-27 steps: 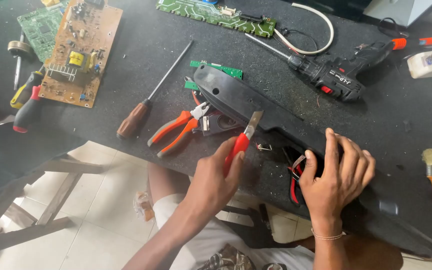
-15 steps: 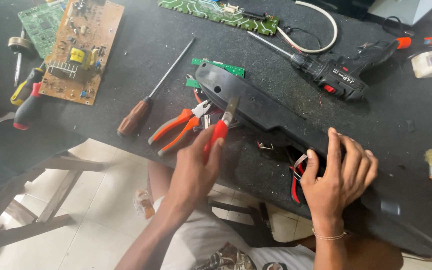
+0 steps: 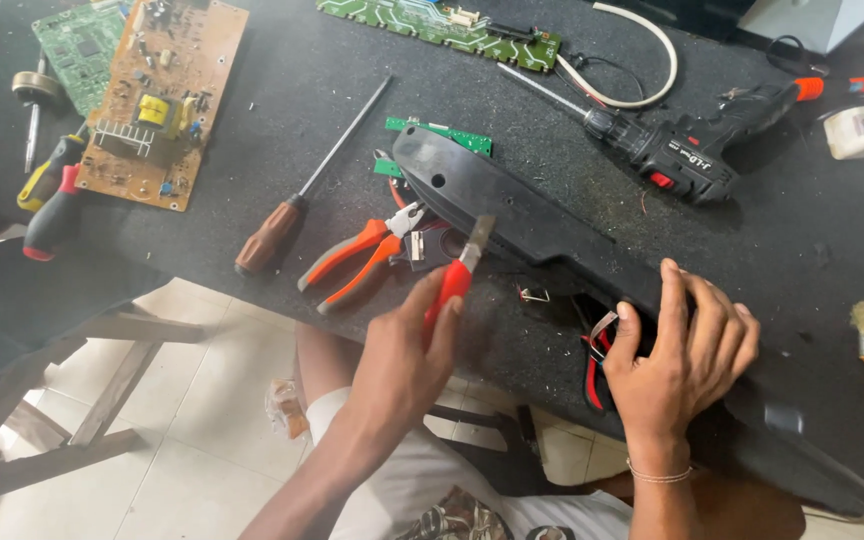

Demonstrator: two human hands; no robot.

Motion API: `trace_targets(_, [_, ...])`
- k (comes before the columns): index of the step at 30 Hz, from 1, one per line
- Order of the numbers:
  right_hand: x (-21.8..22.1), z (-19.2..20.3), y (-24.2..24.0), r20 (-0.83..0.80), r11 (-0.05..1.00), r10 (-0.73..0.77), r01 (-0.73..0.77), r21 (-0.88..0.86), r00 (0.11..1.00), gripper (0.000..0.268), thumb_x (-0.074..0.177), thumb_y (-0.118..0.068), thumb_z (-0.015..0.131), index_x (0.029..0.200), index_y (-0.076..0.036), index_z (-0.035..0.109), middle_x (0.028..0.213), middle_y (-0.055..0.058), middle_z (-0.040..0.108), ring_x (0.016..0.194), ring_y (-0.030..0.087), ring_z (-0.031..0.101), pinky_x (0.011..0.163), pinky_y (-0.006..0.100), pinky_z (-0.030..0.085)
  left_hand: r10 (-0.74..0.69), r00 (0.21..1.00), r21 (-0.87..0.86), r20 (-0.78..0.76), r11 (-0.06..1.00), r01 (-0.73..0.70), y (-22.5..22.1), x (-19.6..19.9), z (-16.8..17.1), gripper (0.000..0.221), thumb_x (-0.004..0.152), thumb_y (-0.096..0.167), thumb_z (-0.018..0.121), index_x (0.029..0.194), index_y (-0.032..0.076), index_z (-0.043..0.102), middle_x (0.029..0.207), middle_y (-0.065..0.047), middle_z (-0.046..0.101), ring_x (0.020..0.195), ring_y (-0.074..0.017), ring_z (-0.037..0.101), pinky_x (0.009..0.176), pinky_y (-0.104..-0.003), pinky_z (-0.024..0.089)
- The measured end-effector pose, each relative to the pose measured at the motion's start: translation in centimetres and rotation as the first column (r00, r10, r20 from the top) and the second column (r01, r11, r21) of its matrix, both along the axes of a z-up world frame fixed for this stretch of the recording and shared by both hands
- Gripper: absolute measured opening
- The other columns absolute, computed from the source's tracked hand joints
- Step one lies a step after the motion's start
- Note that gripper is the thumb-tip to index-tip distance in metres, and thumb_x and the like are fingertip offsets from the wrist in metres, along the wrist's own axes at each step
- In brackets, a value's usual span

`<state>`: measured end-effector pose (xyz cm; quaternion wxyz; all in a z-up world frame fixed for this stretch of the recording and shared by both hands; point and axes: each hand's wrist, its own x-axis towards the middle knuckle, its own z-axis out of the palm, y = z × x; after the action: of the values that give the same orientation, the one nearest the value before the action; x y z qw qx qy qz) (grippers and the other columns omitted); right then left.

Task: Trimming excess plastic from an electronic device casing using pliers at a repair bench.

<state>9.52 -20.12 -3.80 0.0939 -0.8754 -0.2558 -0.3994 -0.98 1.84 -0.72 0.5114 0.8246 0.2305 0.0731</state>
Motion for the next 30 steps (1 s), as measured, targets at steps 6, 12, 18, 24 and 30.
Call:
trace_targets(6, [0.0,0.2,0.0,-0.038,1.000,-0.005,0.005,0.001,0.999,0.050,0.115,-0.037,0.047,0.137,0.002,0.070,0.130,0.018,0.068,0.118,0.036,0.065,0.109,0.053,0.041,-0.208,0.976,-0.157,-0.058,0.968,0.197,-1.8,-0.8,1.0,0.040,0.101,0.032,0.050,0.132,0.011,0.065,0.065,-0.006,0.066,0.049,-0.0164,0.052,0.052,-0.035,0.042])
trace_targets(12, [-1.1,0.8,1.1,-0.201,0.998,-0.055,0.054,-0.010,0.978,0.050,0.105,-0.019,0.058,0.146,0.009,0.058,0.154,0.029,0.052,0.141,0.046,0.049,0.117,0.064,0.027,0.155,0.986,-0.126,0.056,0.981,-0.147,-1.3,-2.3,-3.0,0.039,0.101,0.035,0.052,0.130,0.013,0.065,0.074,0.001,0.063,0.056,-0.0109,0.048,0.055,-0.028,0.044])
trace_targets(18, [-2.6,1.1,5.9,-0.396,0.982,0.161,-0.189,-0.031,0.904,0.059,0.103,-0.023,0.057,0.155,-0.001,0.042,0.167,0.024,0.030,0.155,0.041,0.031,0.122,0.069,0.021,0.164,0.983,-0.092,0.080,0.983,-0.157,-2.1,-2.4,-2.7,0.037,0.101,0.035,0.049,0.126,0.014,0.067,0.077,0.001,0.068,0.061,-0.0115,0.058,0.061,-0.027,0.048])
trace_targets(24, [-2.2,2.9,5.0,-0.301,0.951,0.285,-0.231,0.203,0.910,0.045,0.108,-0.016,0.054,0.150,-0.003,0.050,0.159,0.020,0.047,0.149,0.035,0.047,0.126,0.055,0.029,0.189,0.982,-0.162,0.002,0.969,-0.187,-1.6,-3.0,-3.9,0.039,0.098,0.035,0.054,0.128,0.014,0.068,0.083,-0.002,0.070,0.065,-0.0129,0.066,0.064,-0.026,0.053])
trace_targets(30, [-2.1,1.8,6.5,-0.463,0.823,0.552,-0.542,0.170,0.693,0.056,0.104,-0.028,0.064,0.152,-0.006,0.047,0.165,0.021,0.034,0.156,0.041,0.035,0.127,0.062,0.028,0.282,0.959,-0.032,-0.033,0.959,-0.283,-2.3,-3.1,-5.1,0.043,0.098,0.040,0.054,0.129,0.013,0.066,0.075,-0.004,0.072,0.055,-0.0168,0.064,0.062,-0.030,0.053])
